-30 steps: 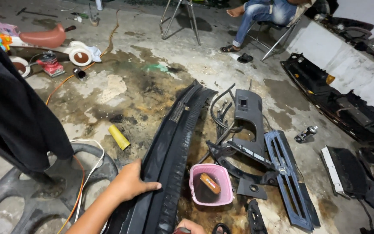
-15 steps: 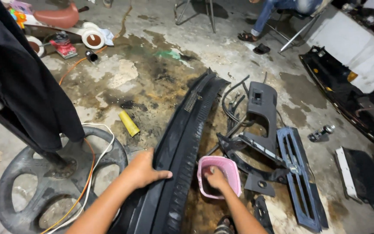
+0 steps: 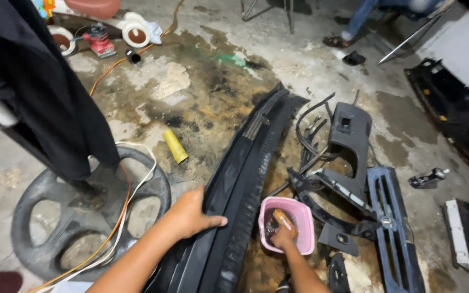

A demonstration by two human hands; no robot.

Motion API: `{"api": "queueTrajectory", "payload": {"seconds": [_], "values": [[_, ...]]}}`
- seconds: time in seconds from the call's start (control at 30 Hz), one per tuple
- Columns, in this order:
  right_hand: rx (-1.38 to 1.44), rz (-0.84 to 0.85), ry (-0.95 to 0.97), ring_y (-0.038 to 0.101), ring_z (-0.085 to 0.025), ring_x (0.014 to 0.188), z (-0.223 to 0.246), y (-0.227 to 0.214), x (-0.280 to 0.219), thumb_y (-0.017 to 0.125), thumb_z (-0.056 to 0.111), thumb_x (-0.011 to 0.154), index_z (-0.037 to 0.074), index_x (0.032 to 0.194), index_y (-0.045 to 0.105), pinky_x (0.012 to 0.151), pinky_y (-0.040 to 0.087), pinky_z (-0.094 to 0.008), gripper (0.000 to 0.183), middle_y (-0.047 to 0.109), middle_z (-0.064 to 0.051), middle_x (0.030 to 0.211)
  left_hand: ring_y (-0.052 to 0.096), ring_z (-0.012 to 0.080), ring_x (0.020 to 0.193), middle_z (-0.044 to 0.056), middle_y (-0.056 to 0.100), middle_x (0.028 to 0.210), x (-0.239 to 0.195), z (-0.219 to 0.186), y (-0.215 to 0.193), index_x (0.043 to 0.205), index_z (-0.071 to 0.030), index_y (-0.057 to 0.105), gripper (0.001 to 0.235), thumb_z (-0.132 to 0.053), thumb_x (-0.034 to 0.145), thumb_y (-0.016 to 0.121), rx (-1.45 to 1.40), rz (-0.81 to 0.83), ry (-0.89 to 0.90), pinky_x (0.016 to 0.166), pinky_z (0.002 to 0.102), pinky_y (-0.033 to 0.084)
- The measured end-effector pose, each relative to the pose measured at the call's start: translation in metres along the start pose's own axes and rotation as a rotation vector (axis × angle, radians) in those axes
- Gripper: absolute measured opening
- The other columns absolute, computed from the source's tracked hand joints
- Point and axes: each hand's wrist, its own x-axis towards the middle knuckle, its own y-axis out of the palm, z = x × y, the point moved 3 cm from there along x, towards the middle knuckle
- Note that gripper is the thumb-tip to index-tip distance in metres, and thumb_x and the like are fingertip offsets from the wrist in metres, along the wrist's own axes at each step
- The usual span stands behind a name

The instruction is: The person sits on the floor and sands a long black plastic car part using a sanding block. They hold the part with their left hand and rub the sanding block along the ridges and edges with their right hand.

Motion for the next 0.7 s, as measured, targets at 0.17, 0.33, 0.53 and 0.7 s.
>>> {"api": "queueTrajectory", "payload": {"seconds": [0.17, 0.33, 0.53, 0.7], "values": [[0.518, -0.012, -0.025, 0.068, -0.039, 0.120, 0.016, -0.104, -0.060, 0.073, 0.026, 0.084, 0.001, 0.121, 0.072, 0.103, 0.052, -0.049, 0.045, 0.075, -0.024, 0.115, 0.059, 0.0506, 0.127, 0.038, 0.063, 0.127, -0.020, -0.026, -0.013, 0.134, 0.013, 0.052, 0.083, -0.037, 0.076, 0.087, -0.041, -0.047, 0.072, 0.107, 0.058, 0.050], [0.592, -0.098, -0.119, 0.069, -0.046, 0.111, -0.051, -0.071, -0.017, 0.078, 0.021, 0.088, 0.007, 0.119, 0.070, 0.095, 0.053, -0.055, 0.036, 0.074, -0.027, 0.104, 0.063, 0.0481, 0.122, 0.034, 0.065, 0.124, -0.003, -0.003, 0.009, 0.126, 0.011, 0.056, 0.081, -0.043, 0.075, 0.087, -0.011, -0.065, 0.124, 0.102, 0.054, 0.054], [0.656, -0.183, -0.110, 0.070, -0.037, 0.106, -0.037, -0.199, -0.133, 0.082, 0.033, 0.089, 0.019, 0.128, 0.068, 0.089, 0.055, -0.048, 0.044, 0.074, -0.021, 0.108, 0.068, 0.0424, 0.116, 0.030, 0.066, 0.119, 0.009, 0.010, 0.017, 0.126, 0.012, 0.054, 0.084, -0.046, 0.075, 0.088, 0.047, -0.098, 0.166, 0.094, 0.048, 0.060], [1.285, -0.018, -0.417, 0.069, -0.028, 0.085, 0.054, -0.316, -0.321, 0.067, 0.001, 0.096, -0.003, 0.130, 0.060, 0.066, 0.064, -0.041, 0.034, 0.064, -0.023, 0.117, 0.066, 0.0459, 0.117, 0.032, 0.065, 0.120, -0.002, 0.000, 0.010, 0.124, 0.014, 0.054, 0.081, -0.043, 0.077, 0.088, 0.035, -0.074, 0.183, 0.093, 0.049, 0.061]]}}
